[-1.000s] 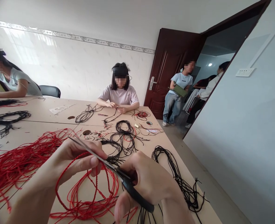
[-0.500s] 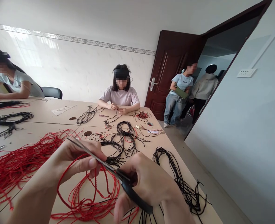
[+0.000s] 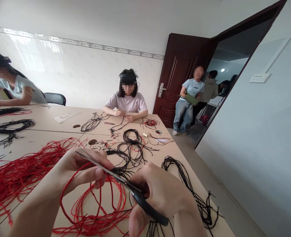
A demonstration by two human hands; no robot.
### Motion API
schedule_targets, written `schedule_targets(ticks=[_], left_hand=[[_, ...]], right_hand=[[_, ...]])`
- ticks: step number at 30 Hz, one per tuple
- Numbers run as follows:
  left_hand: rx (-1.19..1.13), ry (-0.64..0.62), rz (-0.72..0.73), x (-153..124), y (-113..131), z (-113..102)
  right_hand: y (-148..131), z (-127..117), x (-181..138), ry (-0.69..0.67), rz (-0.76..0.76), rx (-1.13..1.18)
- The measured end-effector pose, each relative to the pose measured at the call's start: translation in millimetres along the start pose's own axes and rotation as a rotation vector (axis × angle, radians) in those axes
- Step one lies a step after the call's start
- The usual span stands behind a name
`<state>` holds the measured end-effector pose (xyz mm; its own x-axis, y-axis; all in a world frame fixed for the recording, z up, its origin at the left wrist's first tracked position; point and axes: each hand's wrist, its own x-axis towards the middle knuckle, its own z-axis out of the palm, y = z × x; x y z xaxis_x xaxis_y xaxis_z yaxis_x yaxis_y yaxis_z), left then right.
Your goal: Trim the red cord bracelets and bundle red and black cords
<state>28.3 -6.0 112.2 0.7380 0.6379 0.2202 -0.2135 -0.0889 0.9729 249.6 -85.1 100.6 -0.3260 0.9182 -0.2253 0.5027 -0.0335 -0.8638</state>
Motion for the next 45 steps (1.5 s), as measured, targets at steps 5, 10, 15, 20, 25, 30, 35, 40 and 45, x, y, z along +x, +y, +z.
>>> schedule_targets(ticks=[5, 10, 15, 20, 25, 30, 35, 40, 45], left_hand=[[0.004, 0.018, 0.009, 0, 0, -2], [0.047, 0.012, 0.034, -2, 1, -2], [0.019, -0.016, 0.028, -4, 2, -2], [0.060, -0.025, 0.053, -3, 3, -3], [0.072, -0.045, 0.065, -3, 4, -3], [0.073, -0.064, 0.055, -3, 4, -3], [0.020, -0.078, 0.071, -3, 2, -5], [0.034, -0.094, 0.067, -3, 2, -6], [0.067, -0.091, 0.087, -4, 1, -6]], right_hand=[[-16, 3, -2, 0.028, 0.039, -0.022], [-19, 2, -2, 0.008, 0.048, -0.052], [-17, 3, -1, 0.032, 0.021, -0.012], [-17, 5, 0, 0.018, -0.012, -0.011], [-15, 5, 3, 0.035, -0.030, -0.004], [-17, 5, 2, -0.002, -0.038, -0.020], [-19, 9, 2, 0.065, 0.012, 0.007], [-15, 12, 2, 0.102, -0.020, 0.013], [-15, 8, 4, 0.037, 0.003, 0.019]])
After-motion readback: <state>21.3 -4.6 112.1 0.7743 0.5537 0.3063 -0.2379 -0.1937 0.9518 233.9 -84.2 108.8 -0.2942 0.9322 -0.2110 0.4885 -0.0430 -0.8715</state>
